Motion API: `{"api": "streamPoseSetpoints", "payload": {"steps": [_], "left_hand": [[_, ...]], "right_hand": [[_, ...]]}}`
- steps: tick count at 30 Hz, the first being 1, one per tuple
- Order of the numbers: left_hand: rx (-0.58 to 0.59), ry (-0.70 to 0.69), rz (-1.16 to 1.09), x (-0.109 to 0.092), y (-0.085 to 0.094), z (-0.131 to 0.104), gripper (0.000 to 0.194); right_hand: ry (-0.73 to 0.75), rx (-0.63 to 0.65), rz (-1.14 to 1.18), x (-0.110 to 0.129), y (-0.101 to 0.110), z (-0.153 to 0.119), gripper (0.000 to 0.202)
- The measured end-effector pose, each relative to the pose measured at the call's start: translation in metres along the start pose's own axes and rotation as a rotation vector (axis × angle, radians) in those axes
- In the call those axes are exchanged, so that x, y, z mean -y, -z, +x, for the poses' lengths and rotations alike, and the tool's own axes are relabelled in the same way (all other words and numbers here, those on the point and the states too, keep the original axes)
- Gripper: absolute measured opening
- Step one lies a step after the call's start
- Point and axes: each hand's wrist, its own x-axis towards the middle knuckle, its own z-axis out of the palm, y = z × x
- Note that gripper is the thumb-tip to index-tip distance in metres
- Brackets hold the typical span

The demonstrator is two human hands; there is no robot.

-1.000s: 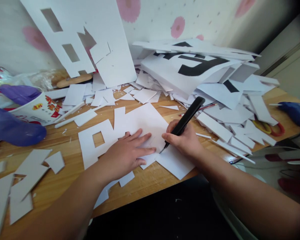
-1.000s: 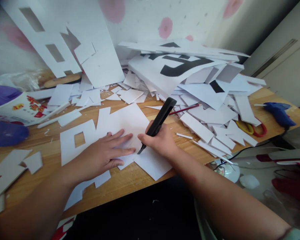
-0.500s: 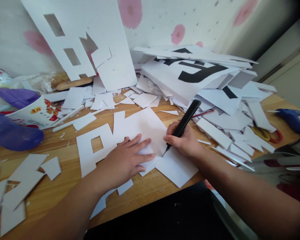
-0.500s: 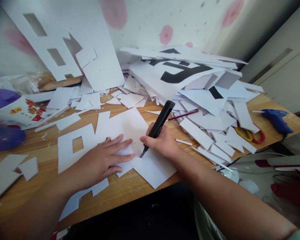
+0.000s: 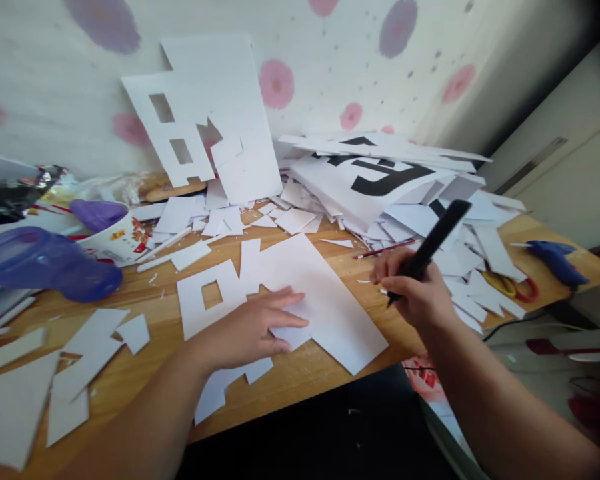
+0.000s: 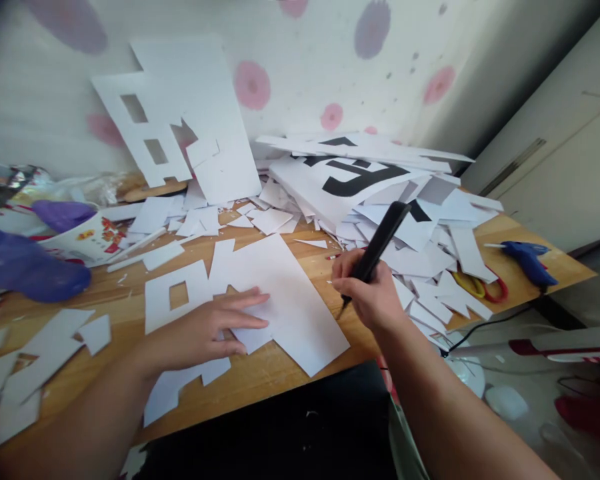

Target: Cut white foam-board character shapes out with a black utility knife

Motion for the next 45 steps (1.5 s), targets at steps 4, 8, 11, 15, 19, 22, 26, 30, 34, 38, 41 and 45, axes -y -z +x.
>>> {"api": "streamPoseSetpoints", "payload": {"steps": [4, 8, 11, 15, 19, 22, 26, 30, 34, 38, 41, 45], "left_hand": [[-0.229, 0.009, -0.058, -0.007, 0.022, -0.034, 0.033], [-0.497, 0.203, -0.022, -0.01, 0.013, -0.077, 0.027], [-0.609, 0.339, -0.05, -0.01, -0.019, -0.107, 0.023], [-0.8, 0.493, 0.031, -0.003, -0.065, -0.138, 0.027], [-0.844, 0.566, 0.26, 0.007, -0.081, -0.149, 0.032], [-0.804, 0.546, 0.291, 0.008, -0.081, -0.144, 0.031], [-0.855, 0.57, 0.194, 0.006, -0.086, -0.138, 0.029], [-0.932, 0.664, -0.15, 0.008, -0.084, -0.137, 0.03], [-1.203, 0.445, -0.693, -0.004, -0.06, -0.132, 0.043], [-1.535, 0.202, -0.756, -0.025, -0.041, -0.109, 0.055], [-1.435, 0.095, -0.901, -0.037, -0.05, -0.077, 0.051], [-0.798, 0.099, -1.106, -0.047, -0.065, -0.036, 0.056]], "right_hand": [[-0.105, 0.066, -0.913, 0.014, 0.039, -0.013, 0.015], [-0.152, 0.302, -1.48, 0.003, 0.051, -0.004, 0.017], [0.061, 0.233, -1.646, -0.003, 0.045, 0.002, 0.038], [0.225, 0.171, -1.473, -0.005, 0.026, -0.015, 0.042], [0.031, 0.344, -1.371, -0.011, -0.003, -0.043, 0.035], [-0.067, 0.282, -1.282, -0.015, -0.02, -0.05, 0.04], [-0.246, 0.156, -1.013, -0.017, -0.025, -0.04, 0.051], [-0.524, 0.107, -0.35, -0.019, -0.025, -0.038, 0.045], [-0.64, 0.125, 0.057, -0.014, -0.035, -0.051, 0.035], [-0.569, 0.004, 0.36, -0.006, -0.052, -0.064, 0.038], [-0.556, 0.044, 0.47, -0.002, -0.063, -0.067, 0.037], [-0.563, 0.079, 0.503, -0.001, -0.072, -0.07, 0.04]]}}
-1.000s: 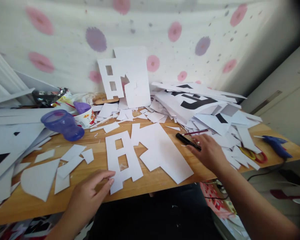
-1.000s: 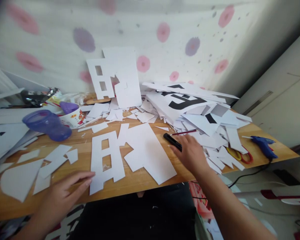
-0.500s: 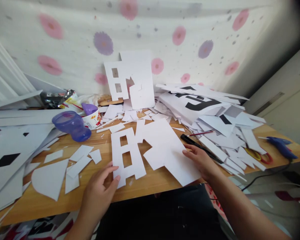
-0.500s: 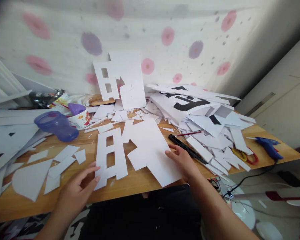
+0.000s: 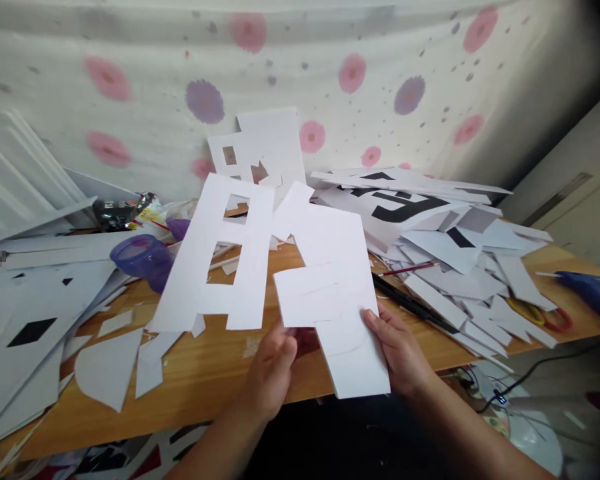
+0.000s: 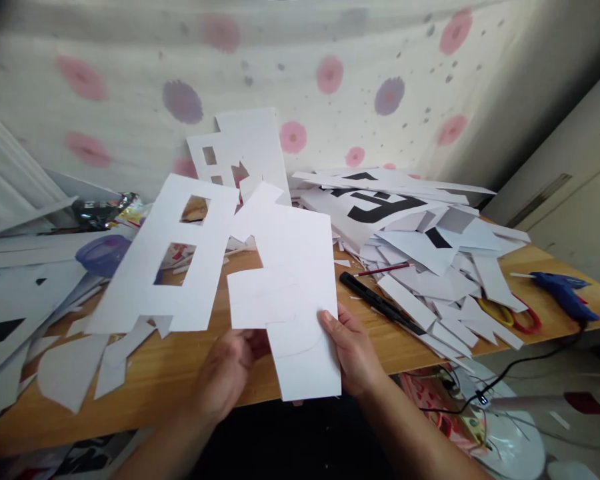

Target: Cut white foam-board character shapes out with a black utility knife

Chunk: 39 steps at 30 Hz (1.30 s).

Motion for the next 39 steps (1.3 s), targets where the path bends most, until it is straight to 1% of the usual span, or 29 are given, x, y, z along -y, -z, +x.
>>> {"api": "streamPoseSetpoints", "payload": {"steps": [1, 2, 4, 5, 7, 10, 12, 15, 17, 19, 22, 25, 28, 30, 33, 36, 39], "left_hand": [[-0.034, 0.022, -0.013, 0.002, -0.005, 0.004, 0.056], [-0.109, 0.034, -0.029, 0.003, -0.009, 0.007, 0.054], [-0.267, 0.054, -0.051, 0.003, -0.011, 0.013, 0.047], [-0.31, 0.064, -0.049, 0.002, -0.011, 0.014, 0.044], [-0.331, 0.065, -0.028, 0.002, -0.01, 0.016, 0.041], [-0.369, 0.025, -0.021, 0.002, -0.009, 0.015, 0.04], [-0.4, 0.006, -0.032, 0.003, -0.01, 0.015, 0.039], [-0.411, 0.004, -0.07, 0.003, -0.012, 0.016, 0.037], [-0.424, 0.033, -0.126, 0.002, -0.015, 0.018, 0.037], [-0.441, 0.072, -0.198, 0.001, -0.019, 0.019, 0.042], [-0.426, 0.096, -0.282, -0.002, -0.022, 0.019, 0.053], [-0.437, 0.1, -0.28, -0.003, -0.022, 0.019, 0.058], [-0.496, 0.112, -0.225, -0.002, -0.021, 0.018, 0.06], [-0.521, 0.122, -0.174, -0.002, -0.02, 0.018, 0.057], [-0.478, 0.134, -0.117, -0.002, -0.02, 0.017, 0.05], [-0.422, 0.138, -0.126, -0.001, -0.018, 0.017, 0.045], [-0.43, 0.154, -0.179, 0.002, -0.014, 0.017, 0.037]], "right_hand": [[-0.004, -0.007, 0.007, -0.001, -0.001, 0.0, 0.04], [-0.011, -0.017, 0.019, -0.002, -0.001, -0.001, 0.041], [-0.025, -0.04, 0.05, -0.004, -0.001, -0.002, 0.042], [-0.032, -0.055, 0.066, -0.005, -0.001, -0.002, 0.042], [-0.048, -0.094, 0.084, -0.007, 0.0, -0.002, 0.044], [-0.074, -0.156, 0.083, -0.009, -0.001, -0.002, 0.046], [-0.09, -0.174, 0.087, -0.01, -0.003, -0.001, 0.048], [-0.096, -0.161, 0.109, -0.01, -0.009, -0.001, 0.046], [-0.084, -0.134, 0.122, -0.009, -0.013, -0.001, 0.044], [-0.078, -0.088, 0.129, -0.009, -0.017, -0.002, 0.042], [-0.07, -0.021, 0.136, -0.011, -0.018, -0.002, 0.038], [-0.064, 0.011, 0.135, -0.015, -0.014, 0.001, 0.035], [-0.088, 0.046, 0.116, -0.015, -0.01, 0.005, 0.034], [-0.1, 0.07, 0.117, -0.013, -0.009, 0.009, 0.035], [-0.117, 0.094, 0.149, -0.009, -0.01, 0.012, 0.037], [-0.108, 0.102, 0.174, -0.008, -0.012, 0.014, 0.039], [-0.087, 0.084, 0.174, -0.01, -0.011, 0.015, 0.041]]}}
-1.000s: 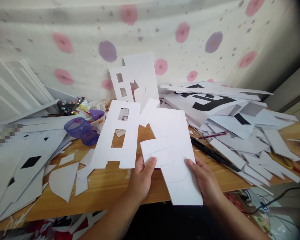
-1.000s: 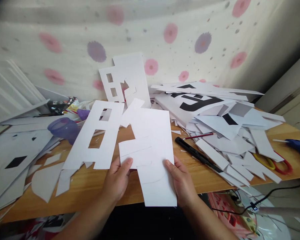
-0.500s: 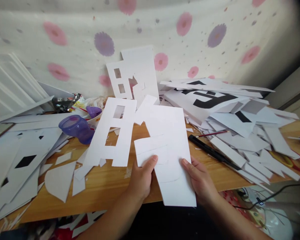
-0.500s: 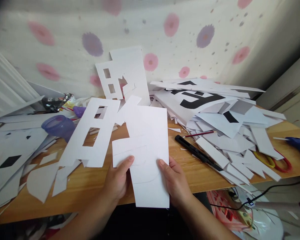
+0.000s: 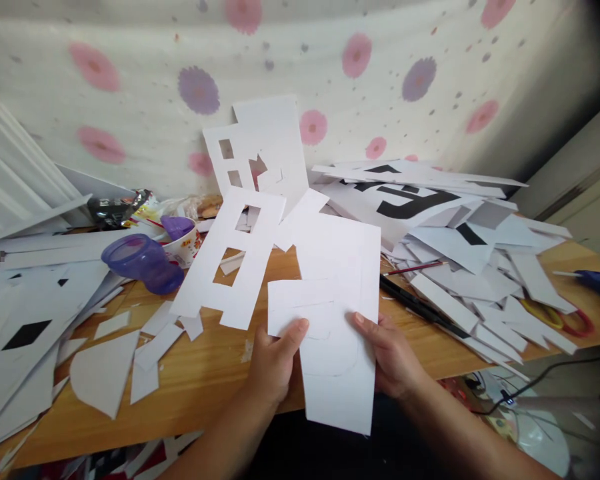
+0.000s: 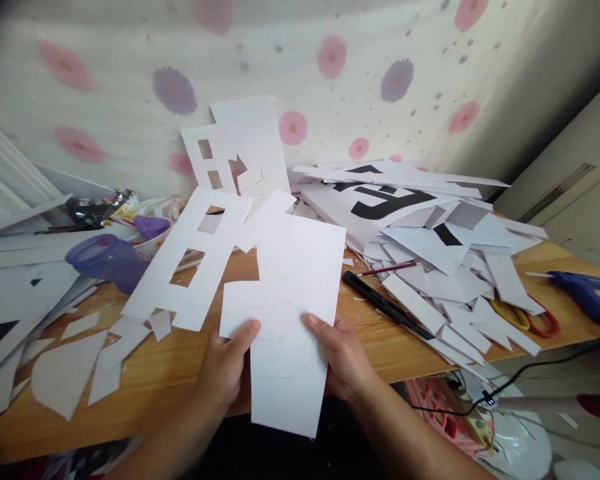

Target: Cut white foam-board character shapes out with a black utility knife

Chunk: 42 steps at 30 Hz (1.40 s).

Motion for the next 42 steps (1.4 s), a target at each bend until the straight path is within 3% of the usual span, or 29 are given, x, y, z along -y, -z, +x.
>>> {"api": "streamPoseSetpoints", "payload": {"steps": [5, 12, 14, 17, 20, 23, 26, 29, 34, 38, 40, 42], "left_hand": [[0.003, -0.11, -0.142, -0.002, 0.001, 0.004, 0.027], [-0.062, -0.061, -0.212, -0.008, 0.002, 0.007, 0.024], [-0.098, -0.049, -0.164, -0.011, 0.008, 0.01, 0.025], [-0.17, -0.044, -0.05, -0.015, 0.025, 0.014, 0.027], [-0.192, -0.007, 0.091, -0.02, 0.045, 0.017, 0.03], [-0.107, 0.055, 0.275, -0.024, 0.058, 0.016, 0.032], [-0.043, 0.06, 0.398, -0.027, 0.062, 0.012, 0.031], [-0.035, 0.097, 0.34, -0.027, 0.061, 0.012, 0.028], [0.108, 0.118, 0.28, -0.024, 0.051, 0.022, 0.039], [0.178, 0.101, 0.309, -0.027, 0.044, 0.034, 0.059], [0.202, 0.019, 0.553, -0.031, 0.048, 0.036, 0.06], [0.185, -0.107, 0.963, -0.035, 0.056, 0.036, 0.048]], "right_hand": [[0.034, -0.052, -0.002, -0.006, 0.004, 0.001, 0.044], [0.039, 0.001, -0.04, -0.023, 0.005, -0.001, 0.039], [0.105, -0.036, -0.066, -0.023, 0.011, 0.001, 0.038], [0.345, -0.2, -0.218, -0.007, 0.034, 0.001, 0.04], [0.621, -0.445, -0.714, 0.025, 0.068, -0.005, 0.036], [0.774, -0.56, -1.52, 0.059, 0.096, -0.013, 0.028], [0.61, -0.504, -2.081, 0.082, 0.104, -0.014, 0.03], [0.409, -0.447, -2.289, 0.09, 0.099, -0.006, 0.034], [0.32, -0.455, -2.276, 0.099, 0.094, 0.003, 0.035], [0.425, -0.611, -2.079, 0.113, 0.102, -0.009, 0.043], [0.496, -0.638, -1.905, 0.119, 0.102, -0.02, 0.051], [0.552, -0.638, -1.723, 0.122, 0.096, -0.03, 0.055]]}}
